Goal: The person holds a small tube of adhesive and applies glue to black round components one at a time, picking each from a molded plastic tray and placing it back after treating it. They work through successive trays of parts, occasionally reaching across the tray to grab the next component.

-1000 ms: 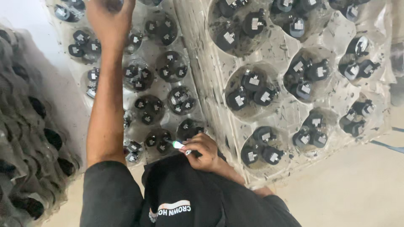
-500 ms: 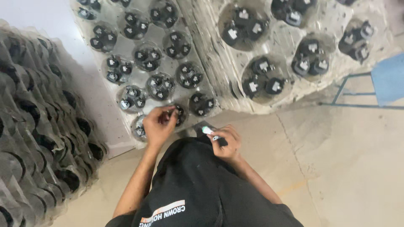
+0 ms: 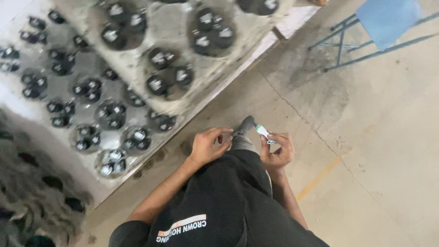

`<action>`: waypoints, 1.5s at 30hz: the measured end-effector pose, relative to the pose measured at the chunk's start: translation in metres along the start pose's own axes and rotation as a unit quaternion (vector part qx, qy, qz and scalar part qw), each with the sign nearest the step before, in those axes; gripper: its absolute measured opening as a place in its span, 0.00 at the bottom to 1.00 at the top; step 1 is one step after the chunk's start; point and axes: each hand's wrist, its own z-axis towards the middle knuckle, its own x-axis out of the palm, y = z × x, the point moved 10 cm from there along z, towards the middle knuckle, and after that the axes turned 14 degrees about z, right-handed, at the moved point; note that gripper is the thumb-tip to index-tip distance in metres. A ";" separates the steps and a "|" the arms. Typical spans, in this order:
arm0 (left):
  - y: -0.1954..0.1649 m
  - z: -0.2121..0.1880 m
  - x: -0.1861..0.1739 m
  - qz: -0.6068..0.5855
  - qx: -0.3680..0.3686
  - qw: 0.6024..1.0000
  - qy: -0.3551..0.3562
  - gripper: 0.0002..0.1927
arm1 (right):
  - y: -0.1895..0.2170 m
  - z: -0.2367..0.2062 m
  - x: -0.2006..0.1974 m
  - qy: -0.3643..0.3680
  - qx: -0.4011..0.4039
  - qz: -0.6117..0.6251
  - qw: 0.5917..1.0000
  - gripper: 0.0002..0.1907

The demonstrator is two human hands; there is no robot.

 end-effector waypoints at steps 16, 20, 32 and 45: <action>-0.151 0.238 0.283 -0.049 0.076 0.984 0.151 0.14 | -0.158 0.099 -0.255 -0.117 0.021 -0.056 0.991 0.18; -0.154 0.285 0.297 -0.030 0.058 0.986 0.150 0.15 | -0.173 0.129 -0.262 -0.145 -0.005 -0.035 0.989 0.19; -0.149 0.460 0.414 -0.056 0.017 0.983 0.173 0.12 | -0.314 0.271 -0.293 -0.135 0.009 0.009 0.991 0.19; -0.134 0.634 0.380 -0.059 -0.082 0.994 0.037 0.13 | -0.431 0.493 -0.283 -0.025 0.002 0.059 0.998 0.17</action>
